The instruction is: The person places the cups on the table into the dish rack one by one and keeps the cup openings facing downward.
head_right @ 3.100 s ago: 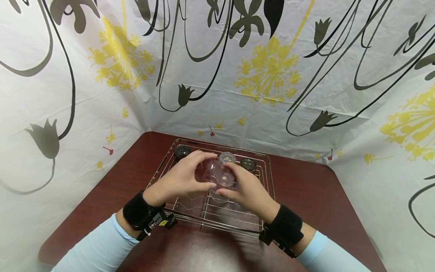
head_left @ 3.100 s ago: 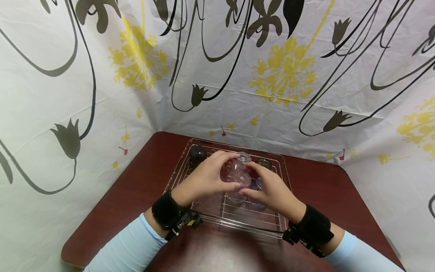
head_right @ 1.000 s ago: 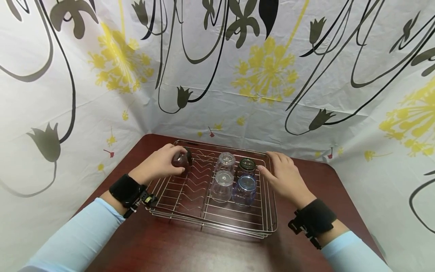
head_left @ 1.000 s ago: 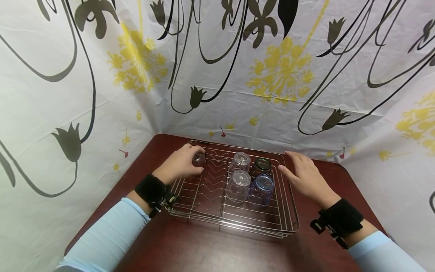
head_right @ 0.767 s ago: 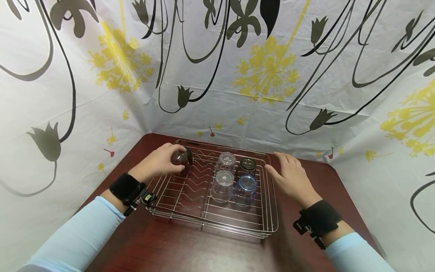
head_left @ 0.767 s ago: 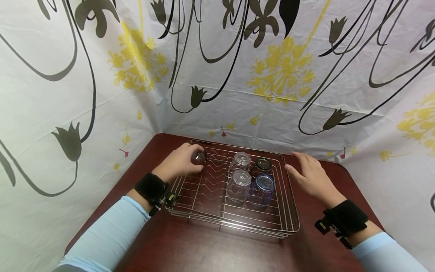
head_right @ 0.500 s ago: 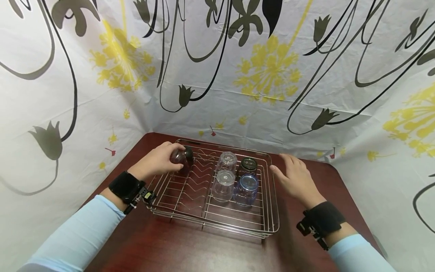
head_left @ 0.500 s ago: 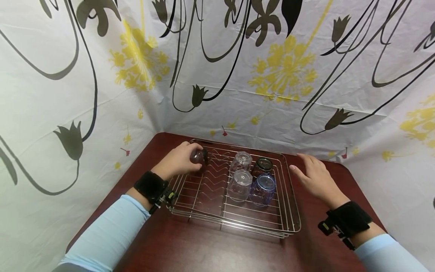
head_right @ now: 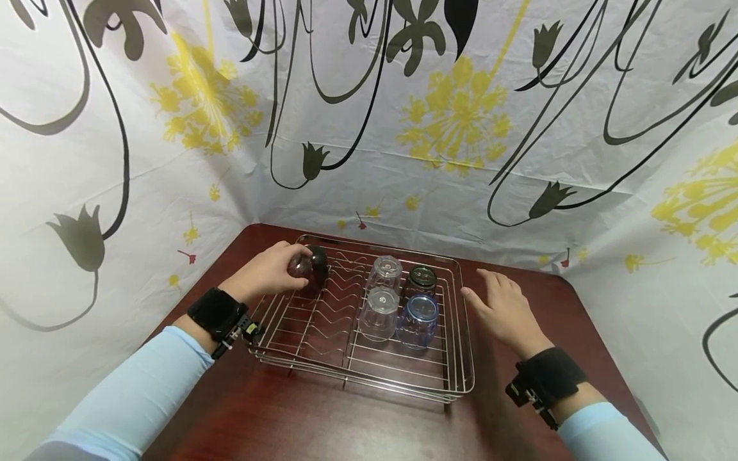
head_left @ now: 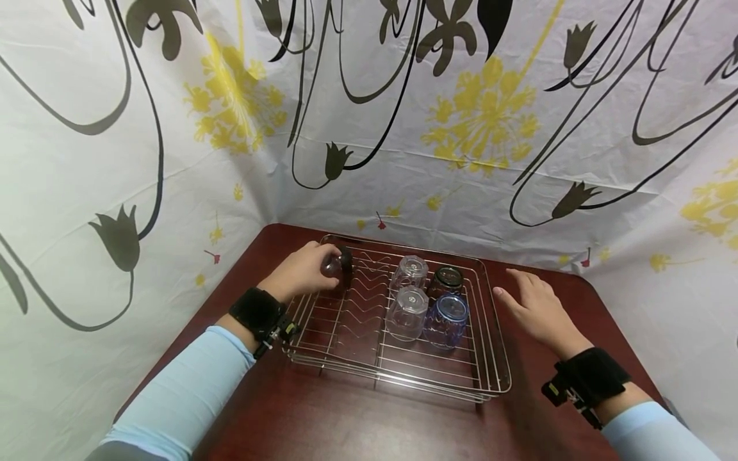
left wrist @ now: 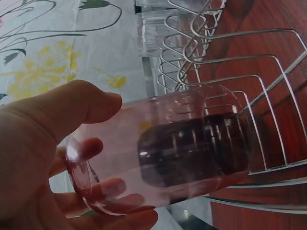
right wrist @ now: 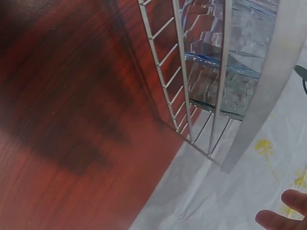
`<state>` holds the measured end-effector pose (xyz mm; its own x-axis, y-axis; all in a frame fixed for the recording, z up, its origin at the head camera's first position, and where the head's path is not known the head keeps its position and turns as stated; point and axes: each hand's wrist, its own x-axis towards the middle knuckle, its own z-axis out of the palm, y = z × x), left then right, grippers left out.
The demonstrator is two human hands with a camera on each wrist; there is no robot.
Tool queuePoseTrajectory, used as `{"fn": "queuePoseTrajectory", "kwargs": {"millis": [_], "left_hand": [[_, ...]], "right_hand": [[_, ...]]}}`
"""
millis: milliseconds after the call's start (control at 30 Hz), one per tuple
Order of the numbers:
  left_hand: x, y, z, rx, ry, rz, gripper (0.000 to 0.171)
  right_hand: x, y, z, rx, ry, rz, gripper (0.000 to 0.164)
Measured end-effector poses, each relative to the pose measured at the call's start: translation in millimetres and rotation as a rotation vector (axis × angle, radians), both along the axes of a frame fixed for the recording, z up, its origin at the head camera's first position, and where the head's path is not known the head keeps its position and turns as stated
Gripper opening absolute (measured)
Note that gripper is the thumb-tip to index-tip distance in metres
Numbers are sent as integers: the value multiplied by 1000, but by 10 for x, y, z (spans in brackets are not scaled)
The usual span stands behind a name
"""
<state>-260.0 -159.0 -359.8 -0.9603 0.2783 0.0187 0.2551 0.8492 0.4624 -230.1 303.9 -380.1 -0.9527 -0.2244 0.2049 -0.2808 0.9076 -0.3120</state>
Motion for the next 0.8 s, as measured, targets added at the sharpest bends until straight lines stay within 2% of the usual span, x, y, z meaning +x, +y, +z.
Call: {"fn": "queuePoseTrajectory", "kwargs": {"millis": [233,467,800], "left_hand": [[-52,-7,-74,-37,-35,-13,59],[-68,-8,-182,-44,-39,-27,60],[-63,26,-210,-68,-32,-28,57]], "right_hand": [[12,46,-69,-1,-22,-11,73],[25,81,-132,-6,-30,-28,73],[43,83,-217,-9,-18,-37,72]]}}
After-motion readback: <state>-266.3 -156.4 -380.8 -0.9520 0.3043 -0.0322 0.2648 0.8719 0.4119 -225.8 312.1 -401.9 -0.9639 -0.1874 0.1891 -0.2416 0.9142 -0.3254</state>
